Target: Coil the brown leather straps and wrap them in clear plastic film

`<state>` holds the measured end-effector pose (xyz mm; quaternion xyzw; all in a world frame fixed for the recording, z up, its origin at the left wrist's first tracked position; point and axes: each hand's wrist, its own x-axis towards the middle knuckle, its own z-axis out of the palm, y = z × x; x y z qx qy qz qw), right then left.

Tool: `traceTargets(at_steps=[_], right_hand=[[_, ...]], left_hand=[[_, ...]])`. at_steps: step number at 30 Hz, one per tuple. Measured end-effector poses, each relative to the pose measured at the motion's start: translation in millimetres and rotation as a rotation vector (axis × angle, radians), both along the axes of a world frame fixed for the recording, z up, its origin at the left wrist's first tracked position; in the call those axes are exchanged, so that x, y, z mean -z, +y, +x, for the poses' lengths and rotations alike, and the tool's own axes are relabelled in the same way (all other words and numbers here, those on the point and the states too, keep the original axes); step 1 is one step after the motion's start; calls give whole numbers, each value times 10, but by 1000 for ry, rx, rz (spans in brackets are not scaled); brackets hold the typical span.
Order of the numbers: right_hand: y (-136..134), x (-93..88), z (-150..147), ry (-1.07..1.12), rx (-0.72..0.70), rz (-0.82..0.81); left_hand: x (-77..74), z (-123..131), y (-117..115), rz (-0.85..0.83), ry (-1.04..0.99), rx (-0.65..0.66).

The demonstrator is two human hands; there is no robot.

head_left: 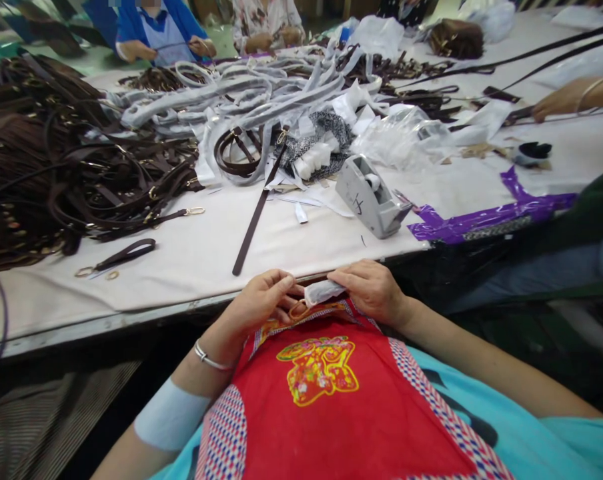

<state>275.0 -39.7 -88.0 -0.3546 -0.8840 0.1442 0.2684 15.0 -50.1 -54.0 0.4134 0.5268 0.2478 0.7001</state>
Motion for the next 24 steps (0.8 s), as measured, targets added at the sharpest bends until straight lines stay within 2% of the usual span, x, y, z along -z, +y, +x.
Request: traceTargets(at_steps=[3,7,8,10,12,14,16,18,21,24], right_hand=[[24,-30,-7,46,-13,25],[52,-26,-37,77,-45,132],[58,-12,-40,77,-45,149],[69,12,-39,34,-49,107],[85,11,-42,-81,-68,-33],[111,-32,-54,-209,-103,-235],[146,-103,-69,-280,-146,-471],[182,-169,-74,-277,-202,-734],[231,-206,-49,-208,-290,-1068],[280,-164,3,-165,-363,-1249]], left_hand=[[-12,-36,75,82,-7,204],[30,38,106,214,-12,512],[47,63,99,216,-4,536],[79,100,73,256,61,497],[101,117,44,421,207,436],[111,119,22,665,438,462],[117,117,14,875,698,589],[120,121,15,991,890,756],[104,135,21,1052,945,922],[54,140,22,977,759,961]])
